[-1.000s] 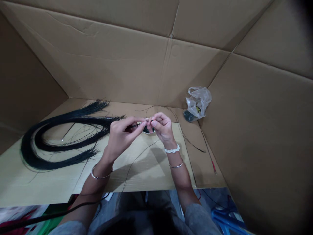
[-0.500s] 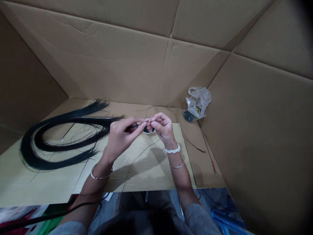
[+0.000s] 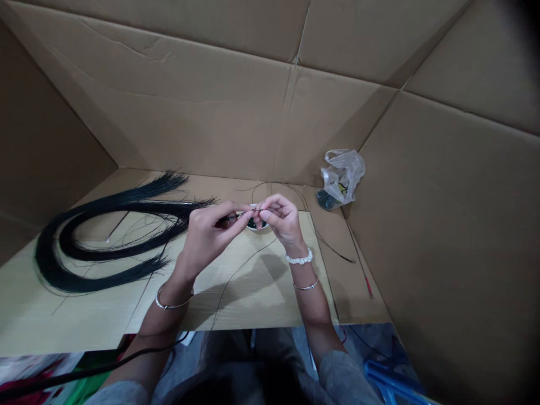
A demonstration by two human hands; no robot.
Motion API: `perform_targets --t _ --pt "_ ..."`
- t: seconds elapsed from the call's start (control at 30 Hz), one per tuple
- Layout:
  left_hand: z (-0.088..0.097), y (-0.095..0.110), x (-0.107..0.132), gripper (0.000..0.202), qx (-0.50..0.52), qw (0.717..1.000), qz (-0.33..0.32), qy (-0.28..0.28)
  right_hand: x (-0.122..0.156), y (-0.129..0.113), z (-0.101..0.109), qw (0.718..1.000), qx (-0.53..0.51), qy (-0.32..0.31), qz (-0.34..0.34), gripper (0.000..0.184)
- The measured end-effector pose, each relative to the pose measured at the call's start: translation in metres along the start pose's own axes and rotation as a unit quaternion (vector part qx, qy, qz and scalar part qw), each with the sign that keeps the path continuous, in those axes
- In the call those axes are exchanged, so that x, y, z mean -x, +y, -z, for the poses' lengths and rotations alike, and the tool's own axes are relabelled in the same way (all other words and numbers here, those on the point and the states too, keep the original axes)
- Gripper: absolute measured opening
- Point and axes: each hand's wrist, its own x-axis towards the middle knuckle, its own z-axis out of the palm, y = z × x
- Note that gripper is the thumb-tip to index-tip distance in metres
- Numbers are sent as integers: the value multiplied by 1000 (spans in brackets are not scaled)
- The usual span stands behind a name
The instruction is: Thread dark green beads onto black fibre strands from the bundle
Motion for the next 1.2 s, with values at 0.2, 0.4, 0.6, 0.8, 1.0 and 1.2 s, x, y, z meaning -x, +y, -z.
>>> perform_targets --t 0.2,0.4,0.6,0.8,1.0,1.2 --pt "3 -1 0 8 -8 1000 -6 -14 5 -9 3 997 77 -13 3 21" --pt "4 0 0 9 -12 999 -1 -30 9 -14 5 993 115 -14 14 18" --pt "2 -1 0 9 1 1000 11 -16 8 -15 3 994 109 -5 21 17" --pt "-1 -1 -1 13 41 998 50 -13 6 -12 -2 998 66 8 11 17" --pt "-2 2 0 11 40 998 39 -7 4 -4 -7 1000 19 25 4 20" --pt "-3 2 4 9 13 1000 22 10 5 1 -13 999 -4 50 13 18"
